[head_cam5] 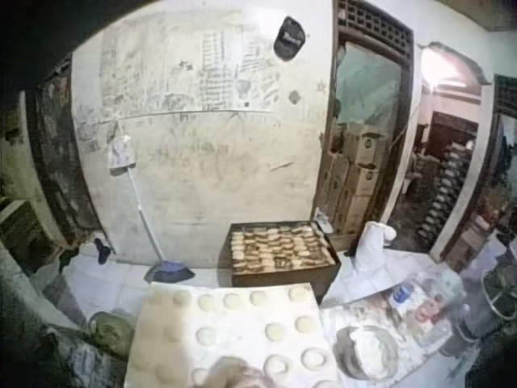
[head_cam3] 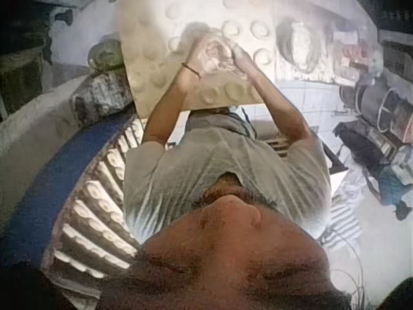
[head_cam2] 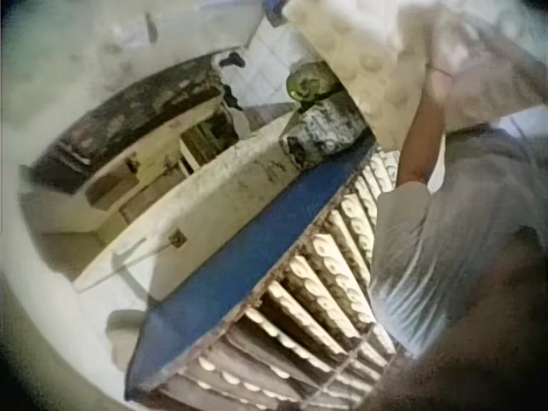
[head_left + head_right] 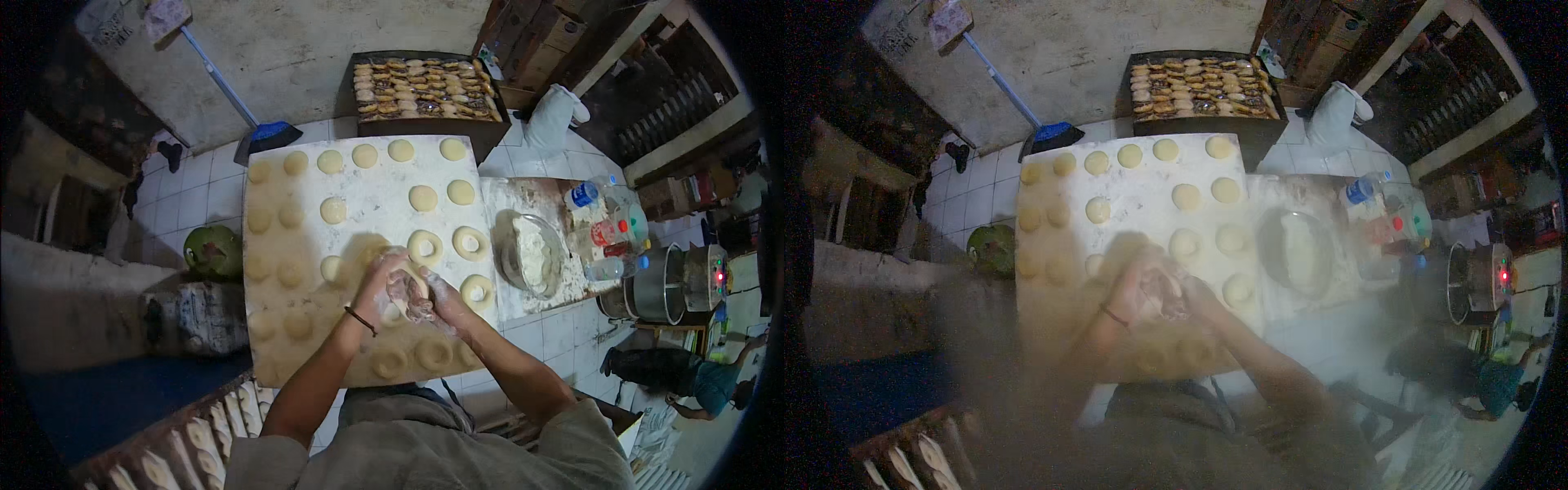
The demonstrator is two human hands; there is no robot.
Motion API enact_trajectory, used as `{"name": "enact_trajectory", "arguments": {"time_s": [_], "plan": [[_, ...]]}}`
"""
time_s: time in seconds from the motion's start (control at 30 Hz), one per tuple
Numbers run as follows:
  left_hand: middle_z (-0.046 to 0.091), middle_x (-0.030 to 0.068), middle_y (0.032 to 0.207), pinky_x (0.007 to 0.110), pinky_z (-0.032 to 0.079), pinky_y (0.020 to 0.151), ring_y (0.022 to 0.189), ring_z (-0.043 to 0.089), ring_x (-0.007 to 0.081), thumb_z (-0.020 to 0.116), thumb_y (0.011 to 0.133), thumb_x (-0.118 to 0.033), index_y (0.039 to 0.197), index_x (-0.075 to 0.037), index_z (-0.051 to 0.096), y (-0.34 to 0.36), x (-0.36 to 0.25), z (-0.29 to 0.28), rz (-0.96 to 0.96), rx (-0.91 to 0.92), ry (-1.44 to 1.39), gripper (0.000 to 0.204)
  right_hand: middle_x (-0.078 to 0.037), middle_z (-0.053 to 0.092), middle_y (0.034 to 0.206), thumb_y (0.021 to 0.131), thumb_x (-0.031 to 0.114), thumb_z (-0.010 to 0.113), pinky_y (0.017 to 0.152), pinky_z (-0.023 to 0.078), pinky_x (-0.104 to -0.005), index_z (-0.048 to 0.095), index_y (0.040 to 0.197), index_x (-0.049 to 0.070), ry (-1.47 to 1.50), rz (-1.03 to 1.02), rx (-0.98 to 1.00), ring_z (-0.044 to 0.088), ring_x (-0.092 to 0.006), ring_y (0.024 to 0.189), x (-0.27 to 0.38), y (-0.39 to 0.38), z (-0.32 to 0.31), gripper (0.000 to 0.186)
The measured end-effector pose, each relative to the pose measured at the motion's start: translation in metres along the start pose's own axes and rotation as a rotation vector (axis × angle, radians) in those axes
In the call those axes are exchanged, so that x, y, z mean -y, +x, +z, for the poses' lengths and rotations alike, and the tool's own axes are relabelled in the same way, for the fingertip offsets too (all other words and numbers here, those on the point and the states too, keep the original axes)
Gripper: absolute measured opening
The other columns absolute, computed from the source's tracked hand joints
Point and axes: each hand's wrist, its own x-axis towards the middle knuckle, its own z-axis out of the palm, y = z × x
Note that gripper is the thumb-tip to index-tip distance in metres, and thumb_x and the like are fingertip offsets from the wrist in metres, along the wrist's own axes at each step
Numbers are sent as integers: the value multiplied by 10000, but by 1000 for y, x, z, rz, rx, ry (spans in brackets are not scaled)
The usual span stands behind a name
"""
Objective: The person picks up boards filled with dough balls from a rack, sprinkles flour over them, and then shapes a dough ball into a ring by hand.
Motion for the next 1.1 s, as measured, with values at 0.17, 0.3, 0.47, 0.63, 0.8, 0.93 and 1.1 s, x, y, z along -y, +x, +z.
{"name": "enact_trajectory", "arguments": {"time_s": [0.17,0.3,0.47,0.63,0.8,0.93,1.1], "plan": [[600,100,996,316,497,782,917,601,191,589,934,-168,1203,-79,580,113,-39,-82,629,-17,783,283,-4,653,905,953,184,627,657,459,-232,661,1091,15,-321,-324,-30,551,-52,750,52,105,30,220],[615,209,1114,378,462,940,1088,603,300,517,959,-120,1310,-87,546,152,-48,-102,1156,-176,1536,354,-89,686,997,908,141,647,780,504,-273,626,1156,-42,-712,-424,-183,636,-146,883,59,152,21,308],[603,179,1205,331,473,943,1114,604,247,574,955,-114,1246,25,529,112,-61,-86,714,-103,929,326,-174,667,932,857,118,677,780,513,-322,569,1225,-28,-1774,-502,-481,647,-192,905,116,117,34,411],[592,132,1234,296,470,973,1148,580,174,647,918,-75,1257,27,500,83,-33,-53,627,35,565,383,-59,619,807,804,123,775,718,493,-299,557,1091,21,-1156,-556,-334,597,-140,785,77,120,-4,375],[638,126,1168,291,509,911,1068,622,164,667,890,-49,1285,15,506,21,-17,-14,364,230,374,431,-35,677,944,885,56,707,777,493,-260,591,1108,28,-507,-443,-159,607,-88,844,48,25,-11,253],[674,146,1099,318,534,826,963,671,189,671,858,-42,1230,7,554,-43,29,17,443,273,565,394,-16,692,976,885,66,709,785,482,-252,669,1062,-16,-530,-244,-30,609,-79,864,22,-64,-47,199],[682,224,995,385,535,805,924,683,340,689,792,-92,1187,13,550,-128,94,52,625,252,945,432,-21,639,839,864,143,693,693,468,-284,653,1010,-21,-521,-414,-168,555,-89,768,-52,-145,-78,224]]}}
